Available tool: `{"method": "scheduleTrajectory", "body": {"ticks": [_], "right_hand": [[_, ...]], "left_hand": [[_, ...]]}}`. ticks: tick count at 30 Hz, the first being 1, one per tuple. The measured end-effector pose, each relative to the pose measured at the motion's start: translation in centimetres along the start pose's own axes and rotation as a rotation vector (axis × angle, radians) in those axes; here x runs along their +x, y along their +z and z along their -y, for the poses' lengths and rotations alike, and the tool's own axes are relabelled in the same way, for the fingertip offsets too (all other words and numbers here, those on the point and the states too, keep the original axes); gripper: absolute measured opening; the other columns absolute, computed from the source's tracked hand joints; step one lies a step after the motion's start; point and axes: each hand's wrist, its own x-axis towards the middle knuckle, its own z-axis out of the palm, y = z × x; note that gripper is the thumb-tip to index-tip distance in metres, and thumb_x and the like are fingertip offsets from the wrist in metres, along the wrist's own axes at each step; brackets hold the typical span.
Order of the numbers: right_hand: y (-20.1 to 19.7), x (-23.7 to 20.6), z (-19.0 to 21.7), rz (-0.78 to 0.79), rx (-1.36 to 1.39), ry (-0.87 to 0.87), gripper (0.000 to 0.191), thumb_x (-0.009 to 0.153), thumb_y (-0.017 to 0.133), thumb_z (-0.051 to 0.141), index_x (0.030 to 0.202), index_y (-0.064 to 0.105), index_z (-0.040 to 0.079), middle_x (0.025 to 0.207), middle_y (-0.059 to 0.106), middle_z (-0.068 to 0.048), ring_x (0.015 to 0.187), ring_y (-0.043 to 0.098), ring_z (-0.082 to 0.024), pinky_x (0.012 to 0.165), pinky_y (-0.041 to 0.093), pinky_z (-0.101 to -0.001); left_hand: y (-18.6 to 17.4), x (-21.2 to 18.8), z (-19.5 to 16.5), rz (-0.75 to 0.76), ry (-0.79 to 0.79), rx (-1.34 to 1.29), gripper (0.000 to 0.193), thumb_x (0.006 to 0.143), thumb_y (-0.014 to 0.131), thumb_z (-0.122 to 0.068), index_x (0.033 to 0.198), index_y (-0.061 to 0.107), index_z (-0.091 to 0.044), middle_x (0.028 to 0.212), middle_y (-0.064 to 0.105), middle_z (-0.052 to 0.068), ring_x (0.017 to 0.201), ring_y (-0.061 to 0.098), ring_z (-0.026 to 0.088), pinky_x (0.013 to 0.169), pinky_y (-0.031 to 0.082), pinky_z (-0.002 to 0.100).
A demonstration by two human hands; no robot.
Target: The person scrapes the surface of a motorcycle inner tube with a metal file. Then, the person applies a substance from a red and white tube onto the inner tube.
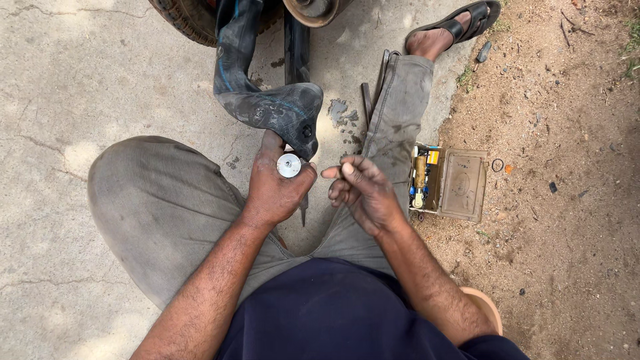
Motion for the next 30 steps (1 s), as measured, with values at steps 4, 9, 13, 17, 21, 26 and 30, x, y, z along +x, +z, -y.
{"method": "scheduleTrajectory", "body": {"ticks": [4, 9, 13, 17, 21, 26, 30], "right_hand": [[1.7, 0.9, 3.3, 0.226, 0.053, -0.023, 0.023, 0.109, 0.060, 0.020, 0.115, 0.066, -0.001, 0.086, 0.070, -0.012, 0.065, 0.066, -0.016, 0.056, 0.052, -0.0275], [3.8, 0.8, 4.5, 0.319, 0.039, -0.032, 0.027, 0.110, 0.059, 0.020, 0.124, 0.066, -0.002, 0.092, 0.064, -0.006, 0.075, 0.060, -0.012, 0.070, 0.051, -0.0273], [5.2, 0.7, 6.0, 0.326, -0.181, -0.111, 0.026, 0.106, 0.061, 0.014, 0.125, 0.067, -0.001, 0.099, 0.066, -0.008, 0.080, 0.061, -0.013, 0.074, 0.052, -0.0273], [7.4, 0.6, 8.0, 0.337, -0.801, -0.428, 0.019, 0.103, 0.068, 0.008, 0.121, 0.068, 0.003, 0.106, 0.066, -0.006, 0.091, 0.062, -0.014, 0.082, 0.053, -0.0292], [10.0, 0.1, 9.4, 0.441, -1.271, -0.719, 0.015, 0.100, 0.070, 0.007, 0.115, 0.069, 0.008, 0.114, 0.064, -0.005, 0.109, 0.069, -0.019, 0.092, 0.060, -0.0328], [12.0, -0.3, 10.6, 0.545, -1.511, -0.859, 0.021, 0.091, 0.075, 0.006, 0.111, 0.069, 0.008, 0.113, 0.066, -0.006, 0.107, 0.069, -0.023, 0.092, 0.058, -0.0357], [12.5, -0.4, 10.9, 0.559, -1.573, -0.878, 0.021, 0.091, 0.077, 0.008, 0.111, 0.069, 0.006, 0.112, 0.066, -0.007, 0.106, 0.068, -0.024, 0.091, 0.058, -0.0365]], "left_hand": [[-0.1, 0.0, -0.4, -0.009, 0.103, 0.066, 0.055, 0.081, 0.071, -0.004, 0.129, 0.046, 0.003, 0.107, 0.067, 0.015, 0.089, 0.072, 0.019, 0.073, 0.060, 0.034], [-0.2, 0.0, -0.8, 0.030, -0.069, 0.125, 0.052, 0.079, 0.073, -0.007, 0.123, 0.047, 0.002, 0.092, 0.068, 0.015, 0.079, 0.073, 0.020, 0.063, 0.059, 0.035], [-0.3, 0.2, -1.2, 0.049, -0.074, 0.114, 0.052, 0.078, 0.073, -0.007, 0.122, 0.047, 0.002, 0.093, 0.068, 0.014, 0.080, 0.073, 0.020, 0.063, 0.061, 0.035], [-0.2, 0.3, -1.2, 0.085, -0.120, 0.184, 0.053, 0.078, 0.073, -0.008, 0.121, 0.045, 0.002, 0.090, 0.069, 0.016, 0.082, 0.074, 0.024, 0.067, 0.061, 0.038], [-0.2, 0.3, -1.0, 0.098, -0.096, 0.213, 0.054, 0.080, 0.075, -0.011, 0.121, 0.043, 0.002, 0.097, 0.068, 0.019, 0.092, 0.075, 0.030, 0.076, 0.061, 0.042], [-0.3, 0.3, -1.0, 0.107, -0.066, 0.293, 0.058, 0.078, 0.080, -0.012, 0.120, 0.043, 0.001, 0.105, 0.067, 0.023, 0.102, 0.072, 0.035, 0.082, 0.059, 0.045], [-0.4, 0.4, -1.4, 0.171, -0.199, 0.299, 0.056, 0.081, 0.077, -0.013, 0.123, 0.042, -0.001, 0.106, 0.066, 0.020, 0.104, 0.072, 0.030, 0.084, 0.061, 0.043]]}}
